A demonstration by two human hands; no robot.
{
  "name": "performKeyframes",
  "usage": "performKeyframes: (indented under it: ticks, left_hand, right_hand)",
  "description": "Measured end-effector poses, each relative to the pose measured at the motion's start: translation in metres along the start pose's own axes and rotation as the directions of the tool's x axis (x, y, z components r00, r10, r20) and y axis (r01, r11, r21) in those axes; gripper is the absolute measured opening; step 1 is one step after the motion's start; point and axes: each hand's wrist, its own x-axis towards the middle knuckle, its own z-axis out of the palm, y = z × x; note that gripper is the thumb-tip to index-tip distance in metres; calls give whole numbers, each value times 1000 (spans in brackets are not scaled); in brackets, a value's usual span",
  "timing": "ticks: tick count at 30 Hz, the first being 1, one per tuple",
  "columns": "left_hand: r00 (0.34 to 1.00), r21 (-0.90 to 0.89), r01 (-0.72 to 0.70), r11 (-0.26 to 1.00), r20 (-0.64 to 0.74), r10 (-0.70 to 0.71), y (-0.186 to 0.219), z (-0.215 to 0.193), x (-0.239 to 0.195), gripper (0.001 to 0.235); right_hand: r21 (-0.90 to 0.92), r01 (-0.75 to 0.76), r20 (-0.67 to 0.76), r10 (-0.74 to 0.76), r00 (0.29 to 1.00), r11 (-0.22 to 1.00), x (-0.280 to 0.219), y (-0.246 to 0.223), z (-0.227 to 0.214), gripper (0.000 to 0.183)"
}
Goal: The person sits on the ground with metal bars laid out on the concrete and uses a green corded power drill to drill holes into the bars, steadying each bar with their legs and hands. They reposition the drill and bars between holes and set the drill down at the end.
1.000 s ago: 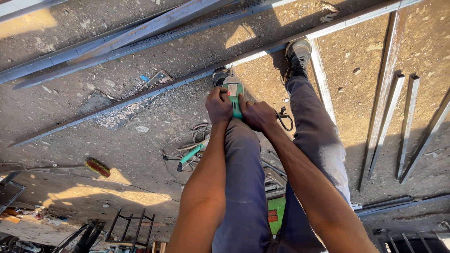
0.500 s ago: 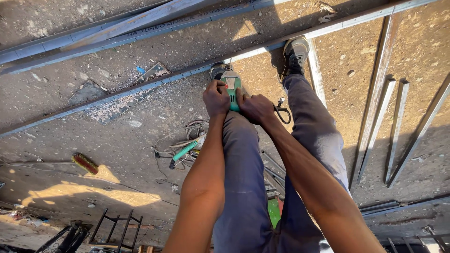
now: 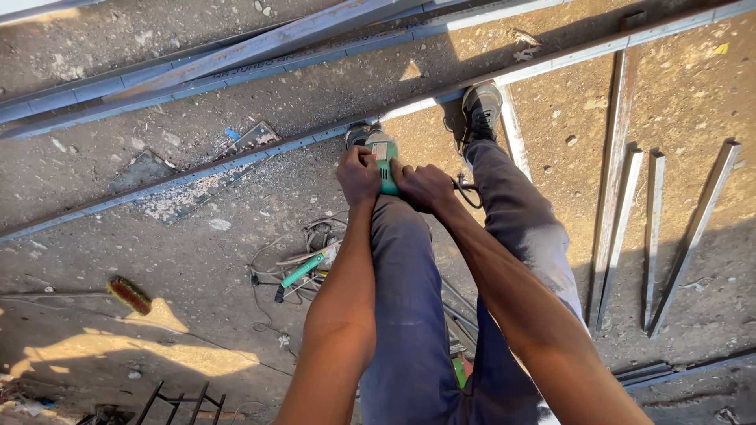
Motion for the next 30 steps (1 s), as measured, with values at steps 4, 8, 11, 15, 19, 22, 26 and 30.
performKeyframes:
  ticks: [4, 8, 11, 15, 19, 22, 26, 30]
  left_hand:
    - [999, 32, -17, 999, 36, 16, 4, 8, 9, 13]
    - [995, 82, -41, 996, 92, 33, -10, -25, -28, 12]
    - [993, 93, -52, 994, 114, 41, 29, -38, -17, 10]
    - [933, -234, 311, 921, 259, -249, 61, -58, -64, 28]
    - [616, -458, 781, 424, 674, -408, 0, -6, -73, 32]
    - [214, -216, 975, 45, 871, -441, 43, -1, -58, 77]
    - [226, -260, 958, -124, 946, -233, 28, 56, -42, 53]
    - [226, -261, 952, -162, 952, -208, 45, 62, -31, 48]
  right_hand:
    - [32, -52, -30, 53, 998, 998, 10, 10, 18, 69]
    - [183, -73, -22, 78, 997, 980, -18, -26, 30, 74]
    - [254, -94, -75, 117, 990, 963, -26, -24, 21, 76]
    - [395, -172, -71, 217, 973, 902, -73, -31, 47, 85]
    - [466, -217, -167, 326, 930, 858, -95, -19, 75, 85]
    - [516, -197, -282, 383, 880, 833, -94, -8, 79, 84]
    - [608, -168, -331, 440, 835, 776, -90, 7, 77, 84]
    - [711, -175, -289, 511, 810, 681, -88, 19, 65, 85]
